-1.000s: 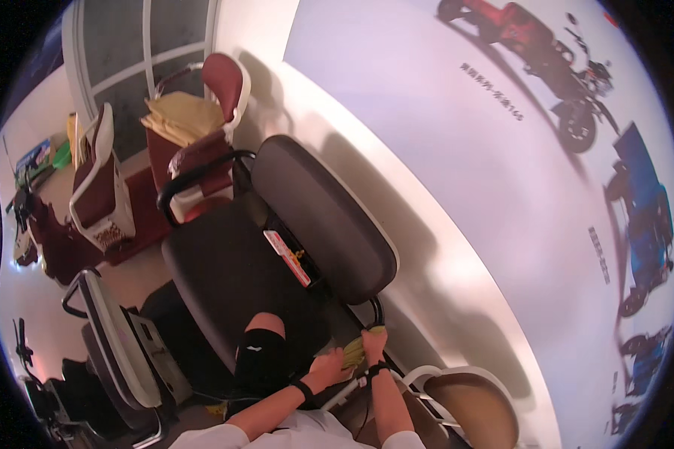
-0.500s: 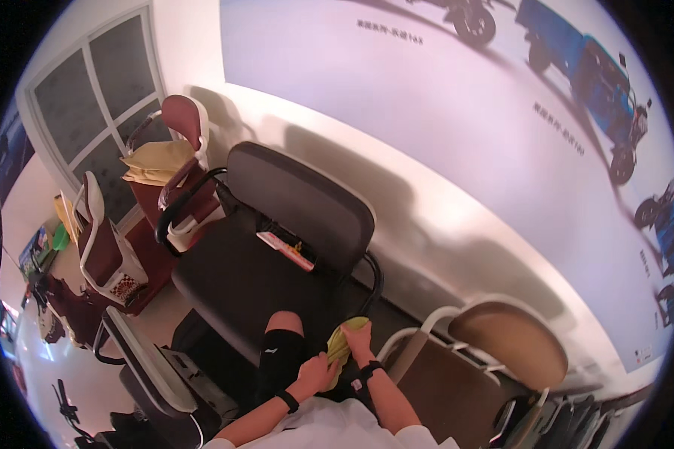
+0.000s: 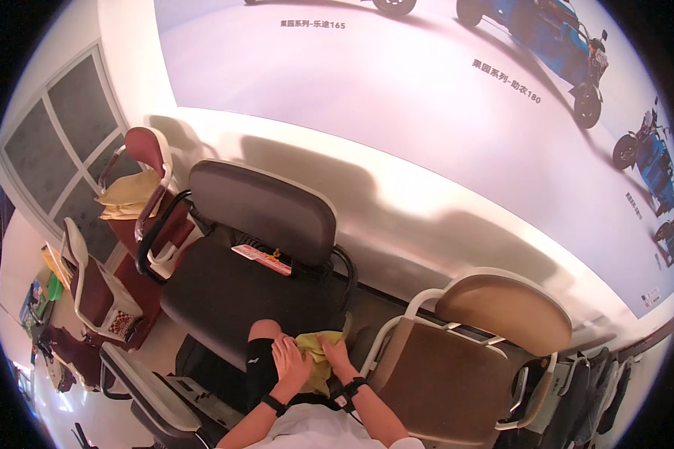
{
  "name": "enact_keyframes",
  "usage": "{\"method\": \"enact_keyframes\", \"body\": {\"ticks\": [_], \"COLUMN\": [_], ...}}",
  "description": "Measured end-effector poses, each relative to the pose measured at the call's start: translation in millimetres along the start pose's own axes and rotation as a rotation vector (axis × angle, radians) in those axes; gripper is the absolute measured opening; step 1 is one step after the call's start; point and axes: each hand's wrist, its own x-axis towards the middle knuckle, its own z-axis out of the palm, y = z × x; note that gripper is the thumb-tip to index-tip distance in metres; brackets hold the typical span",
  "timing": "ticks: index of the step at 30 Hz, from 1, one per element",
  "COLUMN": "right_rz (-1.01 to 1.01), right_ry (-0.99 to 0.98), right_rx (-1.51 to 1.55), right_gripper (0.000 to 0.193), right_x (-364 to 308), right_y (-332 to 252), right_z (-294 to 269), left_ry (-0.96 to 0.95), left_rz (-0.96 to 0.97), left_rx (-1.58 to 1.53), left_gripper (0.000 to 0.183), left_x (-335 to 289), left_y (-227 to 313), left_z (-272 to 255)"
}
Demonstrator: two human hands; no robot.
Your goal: Wiping down the seats, bodies, and handlebars of electric mobility scooters using a yellow cloth.
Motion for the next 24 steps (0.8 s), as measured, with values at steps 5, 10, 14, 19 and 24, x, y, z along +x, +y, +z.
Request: {"method": "enact_keyframes", "body": {"ticks": [5,10,14,19,24], "right_rz": [-0.099,-0.103,-0.198,-0.193,-0.330], "right_ry": [0.238,0.204,0.321,0.333,0.543], "right_rx": [-0.361,-0.381,-0.402,-0.461,-0.658], "right_gripper": [0.064,0.068,0.080,0.070,0.061], "right_x": [31.6,53.9,33.6,35.8,58.6], "right_y": [14.4,15.6,-4.6,-32.3,-40.9], "right_z": [4.3,-12.0,5.1,15.5,21.6], "left_ry": [-0.241,-0.336,-0.297,-0.433,-0.544], "left_rz": [0.130,-0.047,-0.123,-0.233,-0.316], "left_rx": [-0.041,-0.215,-0.317,-0.341,-0.348], "left_gripper": [0.057,0.066,0.063,0.059,0.058], "left_x": [-18.5,-32.9,-17.1,10.9,31.4], "left_y": [14.2,17.2,10.9,11.1,14.1], "left_z": [19.4,55.1,75.2,85.8,99.6]}}
